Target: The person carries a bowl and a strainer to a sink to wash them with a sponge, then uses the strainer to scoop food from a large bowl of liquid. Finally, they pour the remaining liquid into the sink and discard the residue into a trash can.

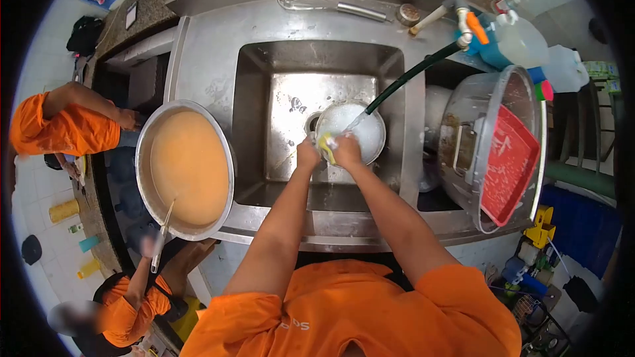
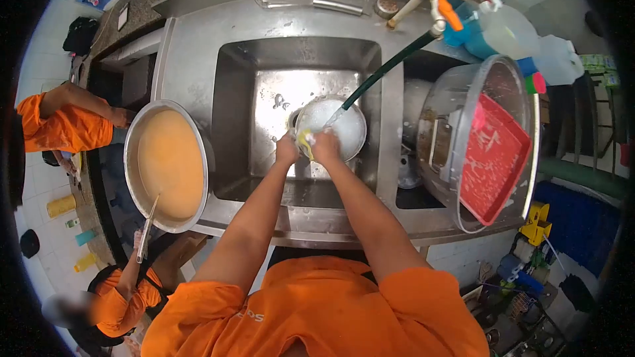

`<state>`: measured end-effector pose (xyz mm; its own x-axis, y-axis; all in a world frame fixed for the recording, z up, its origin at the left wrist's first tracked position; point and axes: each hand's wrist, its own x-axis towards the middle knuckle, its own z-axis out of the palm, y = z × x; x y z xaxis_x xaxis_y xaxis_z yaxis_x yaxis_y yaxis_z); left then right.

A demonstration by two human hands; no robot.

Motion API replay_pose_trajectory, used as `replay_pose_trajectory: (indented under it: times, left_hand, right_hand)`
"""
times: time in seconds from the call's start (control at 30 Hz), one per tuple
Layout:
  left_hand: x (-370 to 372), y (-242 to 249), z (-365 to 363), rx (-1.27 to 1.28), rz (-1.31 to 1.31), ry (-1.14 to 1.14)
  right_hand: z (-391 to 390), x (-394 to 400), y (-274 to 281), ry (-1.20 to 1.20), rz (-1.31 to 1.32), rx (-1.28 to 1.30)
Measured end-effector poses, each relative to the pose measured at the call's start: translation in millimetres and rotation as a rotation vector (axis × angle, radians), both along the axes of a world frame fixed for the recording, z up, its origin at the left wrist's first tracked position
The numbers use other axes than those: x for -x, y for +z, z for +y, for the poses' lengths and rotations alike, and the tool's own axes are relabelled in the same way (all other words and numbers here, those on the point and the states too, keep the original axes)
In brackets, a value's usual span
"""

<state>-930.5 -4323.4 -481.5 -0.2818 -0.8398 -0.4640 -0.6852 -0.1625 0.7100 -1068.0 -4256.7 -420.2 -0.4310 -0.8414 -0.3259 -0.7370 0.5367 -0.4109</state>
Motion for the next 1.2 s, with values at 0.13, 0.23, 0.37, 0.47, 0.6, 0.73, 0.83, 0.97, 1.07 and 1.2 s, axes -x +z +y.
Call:
replay_pose_trajectory:
  times: [0.13,0.23,0.37,0.47,0.6,0.73,0.83,0.97,1.07,1.2]
  left_hand:
    - [1.0,16.5,-1.3,-0.002,0.03,-0.099]
    - [10.0,35.1,-3.5,-0.209,0.183,0.105]
    - [9.4,36.3,-2.5,-0.03,0.008,-0.107]
    - [15.0,57.2,-6.1,-0.148,0.061,-0.017]
    - [8.7,29.2,-7.0,-0.432,0.213,0.228]
    - [-5.5,-9.8,-4.9,-0.005,0.06,-0.206]
    - [11.4,33.2,-1.8,-0.384,0.171,0.022]
    - [17.9,34.8,-6.7,-0.405,0.12,0.023]
    - [15.7,45.7,-9.4,-0.492,0.113,0.026]
    - [14.6,46.5,-7.5,-0.518,0.123,0.013]
  right_hand:
    - [-36.6,-22.1,-55.5,-0.076,-0.486,-0.137]
    - [-60.3,-19.6,-78.9,-0.359,-0.372,0.272]
    - [-109.1,18.2,-82.9,-0.967,-0.116,0.655]
    - [-109.4,20.4,-69.5,-0.82,-0.001,0.556]
    - [-66.0,-10.4,-79.5,-0.125,-0.456,0.478]
    - [-20.6,12.3,-78.0,0.001,-0.743,0.12]
    - [-9.2,42.2,-61.3,0.661,-0.282,-0.591]
    - [-11.6,99.7,-74.7,0.675,0.287,-0.562]
    - [-65.8,118.7,-40.0,0.673,0.515,-0.441]
    - [-83.5,92.6,-36.5,0.252,0.289,-0.176]
